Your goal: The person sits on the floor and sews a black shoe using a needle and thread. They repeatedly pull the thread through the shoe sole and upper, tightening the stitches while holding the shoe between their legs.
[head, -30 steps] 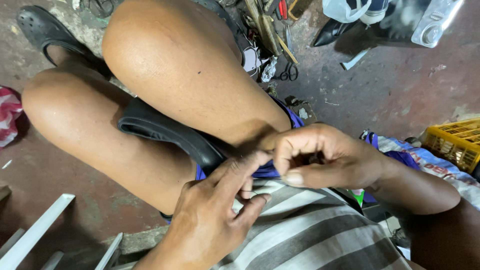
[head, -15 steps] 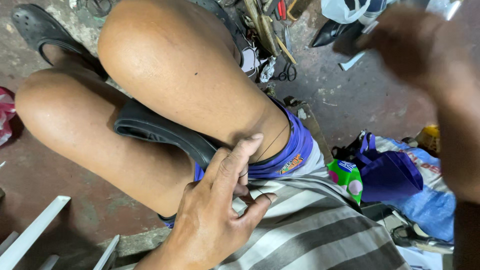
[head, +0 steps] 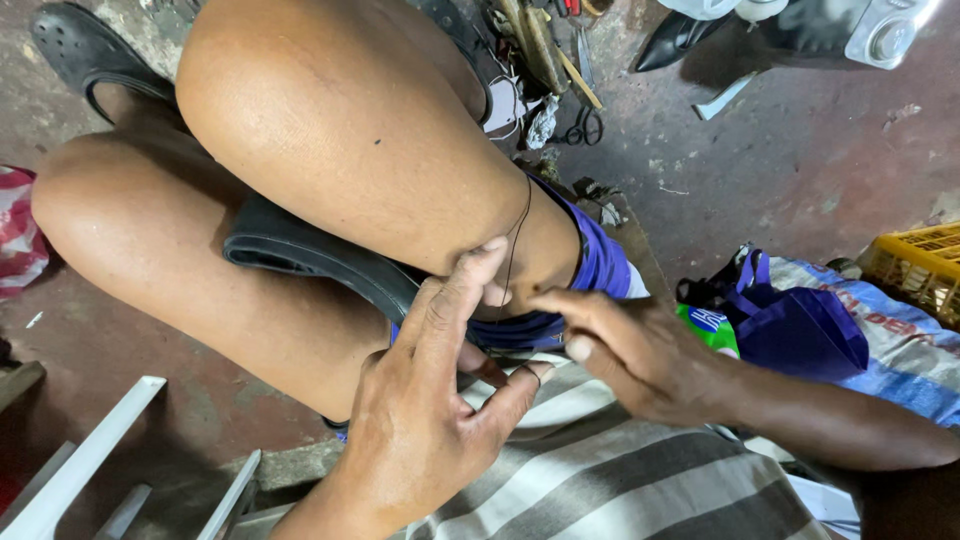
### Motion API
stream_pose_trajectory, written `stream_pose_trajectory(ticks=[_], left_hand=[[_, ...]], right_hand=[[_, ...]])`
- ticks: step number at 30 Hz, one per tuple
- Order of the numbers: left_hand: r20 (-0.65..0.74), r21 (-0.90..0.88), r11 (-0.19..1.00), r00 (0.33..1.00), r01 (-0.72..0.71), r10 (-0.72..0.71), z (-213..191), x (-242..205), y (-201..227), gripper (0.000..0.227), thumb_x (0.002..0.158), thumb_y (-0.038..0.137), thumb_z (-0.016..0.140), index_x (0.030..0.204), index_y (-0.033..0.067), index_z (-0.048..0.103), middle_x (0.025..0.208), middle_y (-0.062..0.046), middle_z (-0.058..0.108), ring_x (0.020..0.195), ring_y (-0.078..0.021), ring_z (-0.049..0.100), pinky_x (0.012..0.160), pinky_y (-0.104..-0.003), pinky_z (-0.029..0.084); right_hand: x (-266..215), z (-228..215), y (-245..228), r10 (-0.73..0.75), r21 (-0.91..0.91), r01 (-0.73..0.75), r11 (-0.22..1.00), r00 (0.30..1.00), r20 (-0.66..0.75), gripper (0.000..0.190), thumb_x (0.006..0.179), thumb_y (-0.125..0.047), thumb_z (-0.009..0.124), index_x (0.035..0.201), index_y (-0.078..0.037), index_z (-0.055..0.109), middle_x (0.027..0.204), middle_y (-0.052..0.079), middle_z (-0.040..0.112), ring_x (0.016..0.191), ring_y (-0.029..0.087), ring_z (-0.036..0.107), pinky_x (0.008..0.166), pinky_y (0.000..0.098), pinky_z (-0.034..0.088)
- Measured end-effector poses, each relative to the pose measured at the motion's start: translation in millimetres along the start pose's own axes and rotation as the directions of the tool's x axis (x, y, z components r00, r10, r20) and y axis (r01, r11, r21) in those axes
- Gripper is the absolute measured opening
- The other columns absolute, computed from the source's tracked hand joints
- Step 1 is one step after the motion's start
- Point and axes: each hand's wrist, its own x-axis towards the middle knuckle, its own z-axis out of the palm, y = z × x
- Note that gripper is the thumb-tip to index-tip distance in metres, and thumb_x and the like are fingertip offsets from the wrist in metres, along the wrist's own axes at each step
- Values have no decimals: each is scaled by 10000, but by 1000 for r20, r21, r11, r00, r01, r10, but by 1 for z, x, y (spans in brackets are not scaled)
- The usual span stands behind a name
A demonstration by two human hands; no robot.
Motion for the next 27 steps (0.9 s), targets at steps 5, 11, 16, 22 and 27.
stream_pose_trajectory(ticks=[5,11,16,22,27], left_hand=[[-8,-32,996,997,-80,79,1,4,0,919,729,51,855,1522,57,390,1267,-135,629,852,-168,701,649,-221,603],[-315,13,980,929,-201,194,-5,-20,-17,464,839,-3,761,1271,27,596,1269,-164,531,1070,-248,646,838,-269,591],[-467,-104,963,842,250,-269,-11,-26,-69,131,933,30,690,1061,1,704,1016,-51,656,817,-99,633,642,-214,511],[-6,66,955,957,290,-290,-10,-23,-92,186,821,83,842,877,-5,688,793,-108,660,792,-209,638,714,-318,546],[35,-126,991,998,-51,56,-6,-24,-77,219,821,29,714,1039,49,722,956,-112,725,864,-255,698,769,-342,556]], right_hand=[[4,4,-13,-311,179,317,932,949,-61,589,932,-82,546,1499,-46,390,816,61,666,664,130,658,610,312,533],[10,14,-8,-238,783,139,606,971,11,659,910,5,596,1522,-21,354,964,27,566,823,78,511,714,235,426],[15,18,-10,-199,779,161,606,979,-48,679,917,-23,676,1531,-10,386,876,-16,501,784,53,474,711,210,406],[30,25,-28,-189,397,233,888,971,-148,810,727,-204,951,1408,-33,546,783,-61,494,660,24,444,566,196,387],[19,11,-31,-179,341,205,918,978,-106,681,718,-177,933,1315,-59,627,828,-69,537,619,-10,424,506,179,360]])
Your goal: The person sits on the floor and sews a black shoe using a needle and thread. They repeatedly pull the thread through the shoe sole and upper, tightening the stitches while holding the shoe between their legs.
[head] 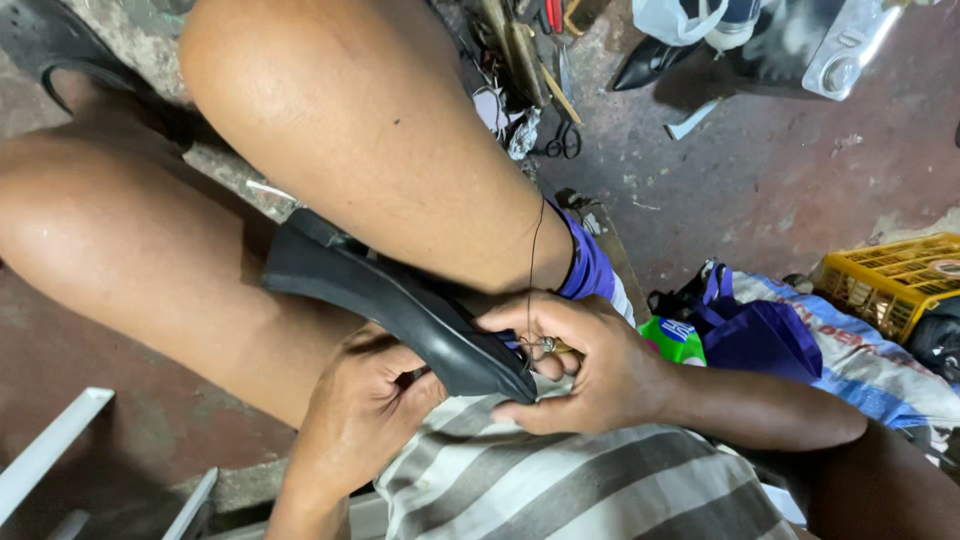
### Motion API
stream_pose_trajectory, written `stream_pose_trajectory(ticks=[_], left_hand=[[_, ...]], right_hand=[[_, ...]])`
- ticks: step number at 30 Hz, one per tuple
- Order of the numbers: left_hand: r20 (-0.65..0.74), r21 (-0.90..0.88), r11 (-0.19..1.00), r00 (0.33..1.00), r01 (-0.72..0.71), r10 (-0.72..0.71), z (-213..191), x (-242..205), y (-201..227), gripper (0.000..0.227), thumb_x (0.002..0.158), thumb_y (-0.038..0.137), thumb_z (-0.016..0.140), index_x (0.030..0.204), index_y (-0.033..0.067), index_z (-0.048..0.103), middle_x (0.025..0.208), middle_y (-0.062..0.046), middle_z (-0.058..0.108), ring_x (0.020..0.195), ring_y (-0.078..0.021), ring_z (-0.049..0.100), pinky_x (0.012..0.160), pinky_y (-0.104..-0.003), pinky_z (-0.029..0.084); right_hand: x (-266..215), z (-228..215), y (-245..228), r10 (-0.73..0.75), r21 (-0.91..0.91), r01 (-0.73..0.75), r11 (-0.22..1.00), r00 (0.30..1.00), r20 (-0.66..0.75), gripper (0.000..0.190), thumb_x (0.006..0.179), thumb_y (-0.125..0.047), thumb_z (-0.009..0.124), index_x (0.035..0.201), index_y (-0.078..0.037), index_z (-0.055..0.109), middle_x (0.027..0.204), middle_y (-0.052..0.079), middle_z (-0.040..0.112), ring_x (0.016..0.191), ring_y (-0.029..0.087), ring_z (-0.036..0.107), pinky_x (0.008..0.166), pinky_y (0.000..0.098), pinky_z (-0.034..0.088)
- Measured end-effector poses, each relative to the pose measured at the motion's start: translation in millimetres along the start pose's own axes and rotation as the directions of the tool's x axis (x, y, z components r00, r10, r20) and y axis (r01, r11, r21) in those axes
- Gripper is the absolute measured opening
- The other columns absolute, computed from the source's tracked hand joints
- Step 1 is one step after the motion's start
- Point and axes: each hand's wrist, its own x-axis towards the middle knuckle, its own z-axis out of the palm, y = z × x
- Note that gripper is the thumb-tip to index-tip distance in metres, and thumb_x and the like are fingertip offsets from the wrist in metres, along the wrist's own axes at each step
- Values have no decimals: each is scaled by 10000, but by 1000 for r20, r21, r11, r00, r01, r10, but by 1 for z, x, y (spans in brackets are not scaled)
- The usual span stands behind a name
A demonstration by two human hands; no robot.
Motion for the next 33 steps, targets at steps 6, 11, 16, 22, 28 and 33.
stream_pose_trajectory(ticks=[6,11,16,22,28,33], left_hand=[[-47,-112,979,984,169,-175,17,0,-12,86,938,80,677,1006,34,652,757,-61,621,654,-166,588,622,-302,499],[-192,-266,939,943,216,-271,32,-19,-37,257,878,93,783,794,45,545,622,14,325,587,-84,294,527,-260,268],[-658,43,970,737,240,-153,-12,-72,-62,541,905,143,839,647,96,366,597,51,363,544,-39,317,519,-200,262],[-809,-60,987,572,147,-134,-41,-75,-66,346,1017,180,732,889,22,451,986,3,504,820,-46,499,705,-204,440],[-668,480,857,712,190,216,-12,-58,-36,108,1054,60,723,1148,20,685,1187,-101,596,1071,-247,589,928,-311,511],[-349,395,915,909,-80,230,22,-15,-21,217,853,137,820,1045,58,756,1107,-109,674,906,-239,699,757,-340,572]], right_hand=[[-8,2,14,73,134,-66,989,996,-45,623,787,-70,876,1353,-54,617,813,-103,500,611,-18,363,538,170,309],[-8,5,20,32,311,-19,950,999,-35,588,813,-19,856,1330,-13,579,781,-103,437,621,-22,320,561,164,259],[-4,7,27,98,352,-87,932,995,-16,506,819,16,820,1261,-8,575,802,-73,534,603,-26,313,546,167,254],[4,8,22,197,350,-213,912,977,82,599,807,14,814,1311,-42,493,815,-43,623,581,-33,354,509,170,288],[2,1,28,144,293,-150,944,989,40,612,795,41,830,1306,-30,501,803,-32,598,604,-32,388,531,170,283],[-1,2,32,125,260,-128,957,992,29,597,796,40,822,1287,-20,486,825,-33,626,618,-30,412,522,172,292]])
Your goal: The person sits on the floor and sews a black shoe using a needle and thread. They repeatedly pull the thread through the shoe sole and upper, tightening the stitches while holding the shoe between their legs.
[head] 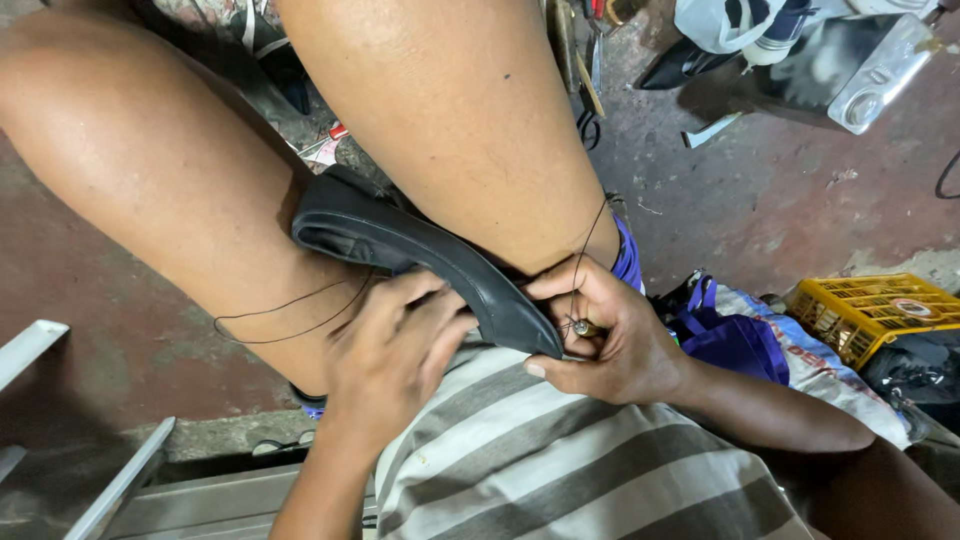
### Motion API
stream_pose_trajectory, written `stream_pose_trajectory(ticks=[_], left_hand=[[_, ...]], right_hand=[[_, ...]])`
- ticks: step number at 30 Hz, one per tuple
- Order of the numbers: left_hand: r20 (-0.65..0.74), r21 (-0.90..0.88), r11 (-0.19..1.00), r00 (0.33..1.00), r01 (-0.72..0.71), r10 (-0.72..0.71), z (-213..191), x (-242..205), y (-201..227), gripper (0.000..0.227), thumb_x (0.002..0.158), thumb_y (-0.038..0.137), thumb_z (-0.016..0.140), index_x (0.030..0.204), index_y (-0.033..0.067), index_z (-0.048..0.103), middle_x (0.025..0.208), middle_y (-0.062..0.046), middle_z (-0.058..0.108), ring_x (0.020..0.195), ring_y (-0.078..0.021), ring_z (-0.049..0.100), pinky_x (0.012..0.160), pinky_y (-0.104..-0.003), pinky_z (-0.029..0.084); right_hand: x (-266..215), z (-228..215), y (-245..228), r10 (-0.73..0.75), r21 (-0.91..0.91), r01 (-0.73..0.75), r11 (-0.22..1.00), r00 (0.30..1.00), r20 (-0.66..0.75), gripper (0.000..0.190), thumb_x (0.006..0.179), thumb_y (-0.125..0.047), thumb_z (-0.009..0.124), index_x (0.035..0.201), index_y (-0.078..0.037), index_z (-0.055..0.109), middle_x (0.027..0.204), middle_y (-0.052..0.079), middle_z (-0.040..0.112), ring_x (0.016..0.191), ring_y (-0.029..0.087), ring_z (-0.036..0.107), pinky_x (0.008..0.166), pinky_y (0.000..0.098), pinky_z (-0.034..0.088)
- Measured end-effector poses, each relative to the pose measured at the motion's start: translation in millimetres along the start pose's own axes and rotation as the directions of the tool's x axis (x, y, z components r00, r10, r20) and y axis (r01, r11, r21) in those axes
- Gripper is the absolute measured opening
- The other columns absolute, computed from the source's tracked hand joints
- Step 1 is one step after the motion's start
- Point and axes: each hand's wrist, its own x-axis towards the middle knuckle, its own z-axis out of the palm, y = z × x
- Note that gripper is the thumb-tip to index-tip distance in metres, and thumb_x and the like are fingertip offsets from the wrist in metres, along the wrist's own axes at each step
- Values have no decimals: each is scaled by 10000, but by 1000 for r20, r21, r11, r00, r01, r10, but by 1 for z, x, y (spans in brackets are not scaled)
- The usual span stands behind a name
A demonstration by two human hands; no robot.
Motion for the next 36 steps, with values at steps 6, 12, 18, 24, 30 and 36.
stream_pose_trajectory(ticks=[6,12,18,24,30,36], left_hand=[[125,-203,977,992,61,-36,6,13,-10,124,895,82,781,897,29,669,993,-105,690,810,-253,696,712,-346,558],[218,-315,945,976,93,-24,6,20,-16,106,855,82,734,931,36,677,911,-109,686,820,-299,681,717,-367,543],[263,-341,926,962,159,-68,6,24,-19,133,845,103,750,963,60,704,854,-96,656,743,-263,646,676,-354,525],[275,-345,912,953,219,-125,8,22,-18,101,823,70,776,857,61,681,735,-67,576,641,-226,567,606,-334,467],[209,-398,893,969,210,-134,9,13,-22,159,834,23,724,782,29,574,809,-99,561,703,-200,537,642,-323,447],[222,-970,22,925,240,-307,18,-31,-49,283,999,135,709,790,116,519,1005,-167,695,746,-151,600,658,-298,511]], right_hand=[[0,2,-4,-22,10,22,1000,1000,6,566,822,25,821,1289,-20,504,793,-36,610,600,-27,403,527,174,286],[-3,-2,-35,155,-168,-137,976,983,101,934,811,-104,859,1569,-53,314,813,3,543,626,59,426,556,214,382],[-14,-30,-68,454,-731,-257,632,887,81,1163,766,-445,779,1641,-214,48,859,35,706,668,189,683,629,333,572],[-8,-33,-62,-162,-713,260,651,966,204,745,889,-450,734,1490,-155,408,1007,131,723,845,232,752,736,354,607],[8,-10,-55,-370,-614,380,692,917,150,644,845,-430,786,1287,1,605,887,126,692,787,244,705,680,353,572],[6,-35,-37,-172,-484,268,833,957,235,263,937,-314,763,858,-72,700,711,50,701,609,171,687,564,334,508]])
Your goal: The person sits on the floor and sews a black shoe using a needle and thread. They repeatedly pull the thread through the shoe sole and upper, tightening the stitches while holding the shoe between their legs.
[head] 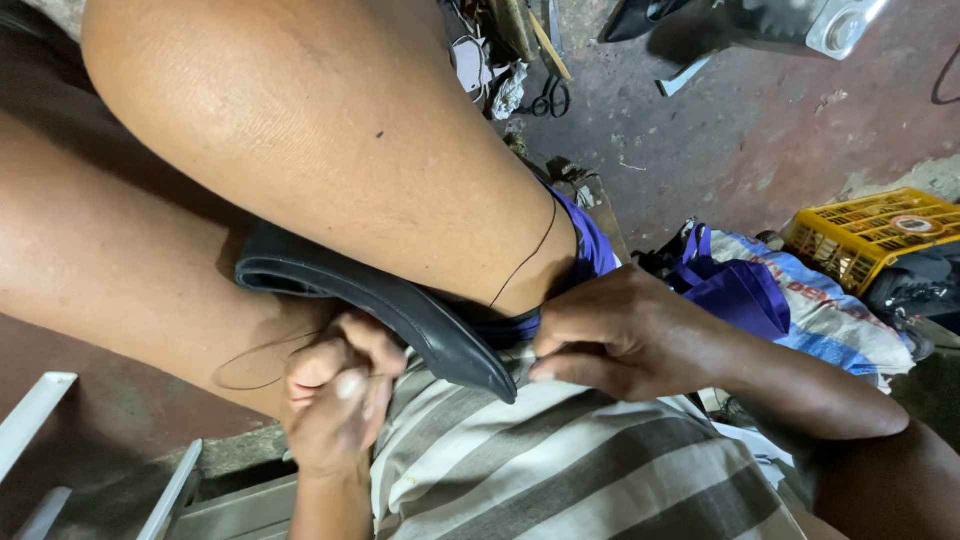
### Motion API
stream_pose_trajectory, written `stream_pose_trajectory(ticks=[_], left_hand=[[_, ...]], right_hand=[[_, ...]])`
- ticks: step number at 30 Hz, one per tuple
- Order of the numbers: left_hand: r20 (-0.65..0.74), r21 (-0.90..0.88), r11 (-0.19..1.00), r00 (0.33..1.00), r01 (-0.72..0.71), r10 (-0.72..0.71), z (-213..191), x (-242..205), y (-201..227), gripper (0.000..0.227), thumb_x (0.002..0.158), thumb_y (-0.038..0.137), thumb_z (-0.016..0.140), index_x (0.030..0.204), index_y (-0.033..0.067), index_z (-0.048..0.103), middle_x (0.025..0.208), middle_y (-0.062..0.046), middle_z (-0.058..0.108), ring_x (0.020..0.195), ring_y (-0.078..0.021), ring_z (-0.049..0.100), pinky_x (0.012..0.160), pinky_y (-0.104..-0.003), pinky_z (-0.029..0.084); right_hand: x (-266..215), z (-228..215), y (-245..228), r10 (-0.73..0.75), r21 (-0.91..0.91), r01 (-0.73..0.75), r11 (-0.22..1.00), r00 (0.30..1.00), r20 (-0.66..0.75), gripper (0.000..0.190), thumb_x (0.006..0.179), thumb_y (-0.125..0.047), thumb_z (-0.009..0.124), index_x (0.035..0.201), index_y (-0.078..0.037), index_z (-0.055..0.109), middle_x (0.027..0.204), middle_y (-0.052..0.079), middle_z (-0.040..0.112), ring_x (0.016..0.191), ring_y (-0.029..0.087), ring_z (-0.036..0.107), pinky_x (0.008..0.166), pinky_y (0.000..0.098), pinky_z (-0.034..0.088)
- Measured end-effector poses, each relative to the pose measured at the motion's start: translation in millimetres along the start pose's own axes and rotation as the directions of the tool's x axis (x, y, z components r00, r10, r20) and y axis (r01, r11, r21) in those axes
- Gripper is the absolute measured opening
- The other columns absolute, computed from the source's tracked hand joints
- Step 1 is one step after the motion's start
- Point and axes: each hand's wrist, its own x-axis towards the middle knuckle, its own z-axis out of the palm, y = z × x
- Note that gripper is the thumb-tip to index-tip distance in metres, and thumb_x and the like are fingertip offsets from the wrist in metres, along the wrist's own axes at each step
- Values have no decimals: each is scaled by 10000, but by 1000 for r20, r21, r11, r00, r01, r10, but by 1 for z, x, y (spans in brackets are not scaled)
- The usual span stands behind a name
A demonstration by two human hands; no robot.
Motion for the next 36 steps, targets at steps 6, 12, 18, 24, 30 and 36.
stream_pose_trajectory(ticks=[6,12,18,24,30,36], left_hand=[[52,36,985,984,166,-168,-22,-12,-7,249,1074,230,604,1044,-17,604,865,-64,672,724,-133,609,604,-238,494],[67,753,645,960,129,-270,17,16,25,121,918,53,604,1003,1,673,939,-99,645,752,-209,646,678,-294,560],[332,882,394,934,-259,-129,32,34,36,246,855,72,705,1096,29,691,1156,-187,685,1008,-358,694,873,-397,569],[274,942,271,924,-200,-268,30,38,44,253,834,200,789,1064,104,750,1163,-122,705,996,-312,704,813,-406,582],[366,924,225,885,-309,-289,28,44,45,210,811,207,773,1001,120,752,1123,-81,696,1016,-314,684,800,-414,570],[354,912,311,897,-268,-266,27,46,45,151,791,166,767,936,126,769,1012,-62,693,890,-290,690,726,-392,573]], right_hand=[[3,-7,-10,-178,91,207,974,950,-257,191,1003,-230,699,1070,-54,670,988,181,662,802,275,678,691,354,555],[17,3,-26,-49,6,49,999,998,-26,450,829,-182,794,1202,26,651,887,157,706,787,286,730,677,379,567],[2,-11,-7,30,110,-43,993,993,112,84,940,-135,736,934,-64,692,814,67,729,742,206,734,650,352,545],[0,-2,-15,-33,578,147,803,979,-203,208,1066,-164,594,896,-58,535,1054,171,657,885,218,637,778,377,514],[13,14,-6,28,962,125,245,990,-136,242,1075,-242,552,918,-63,504,837,113,603,754,225,622,630,342,486],[19,34,-4,117,994,-6,111,993,-7,257,1098,-256,569,963,-48,502,713,25,457,600,122,437,552,282,359]])
